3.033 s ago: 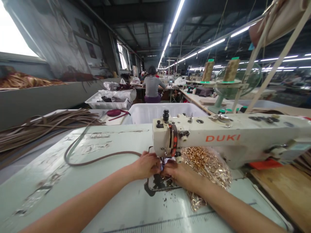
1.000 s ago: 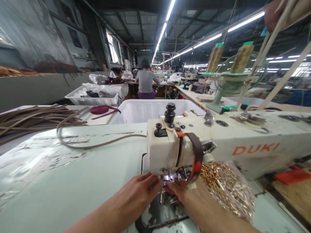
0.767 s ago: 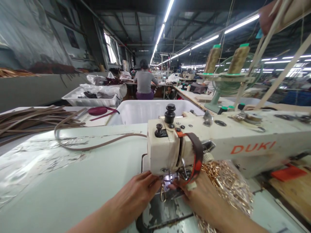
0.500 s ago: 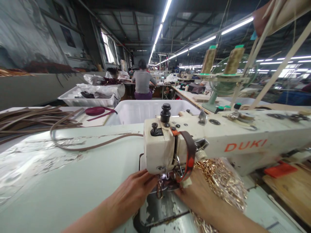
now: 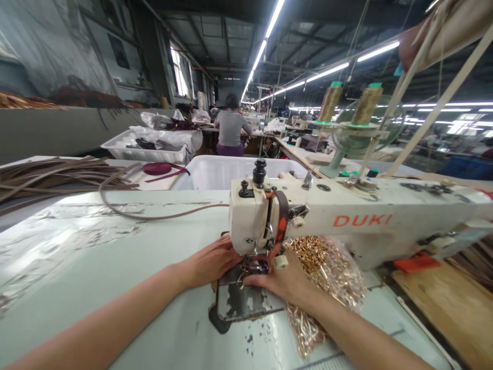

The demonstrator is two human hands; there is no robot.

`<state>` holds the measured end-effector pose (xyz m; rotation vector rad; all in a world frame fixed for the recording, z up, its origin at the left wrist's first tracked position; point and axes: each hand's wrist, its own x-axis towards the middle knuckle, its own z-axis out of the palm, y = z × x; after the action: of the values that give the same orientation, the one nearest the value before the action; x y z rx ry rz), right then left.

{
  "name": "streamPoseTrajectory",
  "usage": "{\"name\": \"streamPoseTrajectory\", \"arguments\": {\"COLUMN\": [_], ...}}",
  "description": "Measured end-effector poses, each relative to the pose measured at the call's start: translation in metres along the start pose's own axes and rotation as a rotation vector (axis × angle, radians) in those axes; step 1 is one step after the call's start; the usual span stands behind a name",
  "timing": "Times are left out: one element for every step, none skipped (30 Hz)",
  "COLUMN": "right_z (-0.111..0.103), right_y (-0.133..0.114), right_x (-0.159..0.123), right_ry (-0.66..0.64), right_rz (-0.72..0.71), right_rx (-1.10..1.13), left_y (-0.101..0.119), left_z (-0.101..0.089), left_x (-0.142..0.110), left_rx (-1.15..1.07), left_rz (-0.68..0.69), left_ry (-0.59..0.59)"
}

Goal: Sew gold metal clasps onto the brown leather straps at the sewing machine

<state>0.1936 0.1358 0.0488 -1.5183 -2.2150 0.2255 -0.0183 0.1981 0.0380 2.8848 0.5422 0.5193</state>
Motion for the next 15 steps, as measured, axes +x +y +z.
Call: {"name": "streamPoseTrajectory", "arguments": {"right_z": [-0.001,-0.002,-0.003,-0.004,-0.005,-0.006,-0.007,-0.007,-0.007,-0.007,-0.007,-0.007,-0.007,-0.007,-0.006], "right_y": [0.0,-0.001,-0.001,-0.002,-0.003,-0.005,-0.006,-0.007,-0.009,-0.01,-0.012,-0.015,-0.018,-0.021,-0.026], "right_x": [-0.002,-0.004,-0.008,-0.012,-0.017,-0.022,-0.026,-0.029,-0.031,-0.032,-0.032,-0.031,-0.029,-0.027,-0.025], "right_ry": [0.004,0.016,0.018,0.003,-0.03,-0.076,-0.122,-0.168,-0.203,-0.225,-0.24,-0.254,-0.263,-0.267,-0.268], "right_rz": [0.002,-0.007,-0.038,-0.096,-0.18,-0.276,-0.372,-0.46,-0.528,-0.578,-0.613,-0.642,-0.664,-0.681,-0.695], "right_rx": [0.0,-0.007,-0.028,-0.065,-0.116,-0.179,-0.247,-0.316,-0.381,-0.438,-0.488,-0.53,-0.561,-0.588,-0.613], "left_y": [0.001,0.001,0.002,0.003,0.004,0.005,0.006,0.008,0.01,0.011,0.013,0.014,0.015,0.016,0.017], "left_z": [0.0,0.0,0.001,0.001,0.001,0.001,0.001,0.001,0.0,-0.001,-0.002,-0.003,-0.004,-0.005,-0.006], "left_x": [0.001,0.001,0.001,0.0,0.0,-0.001,-0.001,-0.001,-0.002,-0.002,-0.002,-0.002,-0.002,-0.002,-0.002], "left_rx": [0.024,0.037,0.055,0.074,0.09,0.105,0.118,0.13,0.141,0.151,0.159,0.167,0.173,0.178,0.182], "left_rz": [0.023,0.031,0.036,0.038,0.037,0.032,0.024,0.016,0.01,0.006,0.005,0.006,0.011,0.016,0.019], "left_ry": [-0.004,0.001,0.004,0.008,0.012,0.016,0.021,0.026,0.031,0.034,0.036,0.036,0.034,0.029,0.025]}}
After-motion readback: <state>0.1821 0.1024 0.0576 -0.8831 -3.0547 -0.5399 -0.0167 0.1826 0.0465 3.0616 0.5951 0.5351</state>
